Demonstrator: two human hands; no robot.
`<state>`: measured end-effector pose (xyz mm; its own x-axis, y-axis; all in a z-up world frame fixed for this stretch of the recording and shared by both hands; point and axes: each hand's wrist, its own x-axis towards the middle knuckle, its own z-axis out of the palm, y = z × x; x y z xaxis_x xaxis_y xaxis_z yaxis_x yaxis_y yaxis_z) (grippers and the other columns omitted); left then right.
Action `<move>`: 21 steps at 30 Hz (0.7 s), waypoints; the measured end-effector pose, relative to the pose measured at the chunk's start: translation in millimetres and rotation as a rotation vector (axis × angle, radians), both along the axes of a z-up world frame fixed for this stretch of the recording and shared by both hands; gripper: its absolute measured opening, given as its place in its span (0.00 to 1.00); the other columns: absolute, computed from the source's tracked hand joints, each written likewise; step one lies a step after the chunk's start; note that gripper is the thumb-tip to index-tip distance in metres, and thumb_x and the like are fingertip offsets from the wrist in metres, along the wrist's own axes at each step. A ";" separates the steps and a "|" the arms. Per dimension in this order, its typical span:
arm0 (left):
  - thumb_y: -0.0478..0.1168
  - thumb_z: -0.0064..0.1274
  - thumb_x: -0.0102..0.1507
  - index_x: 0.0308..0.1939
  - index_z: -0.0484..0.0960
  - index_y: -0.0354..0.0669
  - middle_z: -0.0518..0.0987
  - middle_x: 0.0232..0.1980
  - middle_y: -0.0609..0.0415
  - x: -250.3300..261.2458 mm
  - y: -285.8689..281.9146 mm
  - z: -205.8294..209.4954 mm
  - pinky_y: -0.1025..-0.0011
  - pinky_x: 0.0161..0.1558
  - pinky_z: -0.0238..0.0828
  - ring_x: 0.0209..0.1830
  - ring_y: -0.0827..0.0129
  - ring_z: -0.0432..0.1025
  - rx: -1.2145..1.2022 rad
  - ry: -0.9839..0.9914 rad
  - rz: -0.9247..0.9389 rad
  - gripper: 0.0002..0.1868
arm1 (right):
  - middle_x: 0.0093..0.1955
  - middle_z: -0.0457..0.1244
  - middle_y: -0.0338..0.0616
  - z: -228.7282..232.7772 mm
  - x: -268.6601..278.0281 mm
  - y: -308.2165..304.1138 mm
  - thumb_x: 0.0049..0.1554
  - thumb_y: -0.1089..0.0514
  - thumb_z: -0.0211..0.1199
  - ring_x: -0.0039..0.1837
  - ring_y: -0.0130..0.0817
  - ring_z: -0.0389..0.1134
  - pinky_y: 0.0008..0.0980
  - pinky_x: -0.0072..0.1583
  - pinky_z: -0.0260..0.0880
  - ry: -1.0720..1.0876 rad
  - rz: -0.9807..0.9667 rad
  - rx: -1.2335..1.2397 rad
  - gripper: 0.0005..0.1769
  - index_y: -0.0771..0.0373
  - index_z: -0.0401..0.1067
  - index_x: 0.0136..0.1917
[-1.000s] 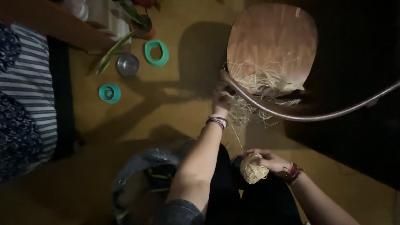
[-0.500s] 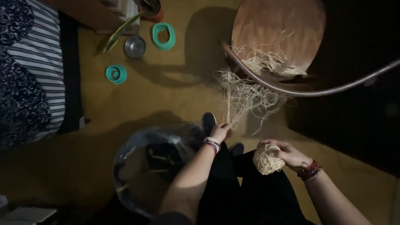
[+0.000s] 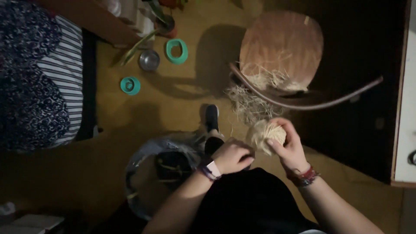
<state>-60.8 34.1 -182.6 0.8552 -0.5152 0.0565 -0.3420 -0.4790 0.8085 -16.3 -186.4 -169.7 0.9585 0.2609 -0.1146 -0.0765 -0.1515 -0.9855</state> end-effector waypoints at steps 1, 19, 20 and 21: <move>0.49 0.54 0.63 0.26 0.82 0.47 0.81 0.26 0.52 5.4 11.3 14.0 0.61 0.42 0.73 0.34 0.55 0.79 0.004 -0.005 0.005 0.14 | 0.61 0.63 0.46 6.1 14.4 10.8 0.50 0.56 0.71 0.61 0.33 0.61 0.38 0.65 0.61 -0.005 0.005 0.004 0.33 0.65 0.65 0.66; 0.31 0.50 0.65 0.36 0.83 0.34 0.82 0.36 0.39 271.2 156.8 40.4 0.52 0.48 0.75 0.40 0.41 0.77 -0.082 0.247 -0.080 0.06 | 0.76 0.46 0.82 84.1 250.4 193.6 0.63 0.48 0.53 0.77 0.68 0.52 0.69 0.70 0.56 0.469 -0.472 0.193 0.46 0.73 0.36 0.82; 0.36 0.50 0.67 0.36 0.81 0.40 0.79 0.35 0.44 280.6 156.8 32.7 0.56 0.44 0.75 0.39 0.45 0.76 -0.130 0.205 -0.117 0.07 | 0.70 0.54 0.66 39.2 262.0 179.2 0.57 0.46 0.65 0.72 0.58 0.57 0.59 0.69 0.58 0.081 -0.429 -0.007 0.41 0.66 0.51 0.74; 0.40 0.49 0.70 0.35 0.79 0.46 0.76 0.33 0.48 289.9 155.9 25.1 0.60 0.41 0.74 0.38 0.50 0.75 -0.177 0.161 -0.153 0.09 | 0.63 0.62 0.51 -5.9 272.9 163.7 0.51 0.45 0.77 0.67 0.50 0.63 0.48 0.69 0.60 -0.303 -0.366 -0.210 0.37 0.59 0.67 0.67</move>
<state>229.1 190.0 -157.5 0.7736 -0.6331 0.0265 -0.2594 -0.2782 0.9248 256.7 -22.7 -175.6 0.9809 -0.0964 0.1689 0.1230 -0.3652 -0.9228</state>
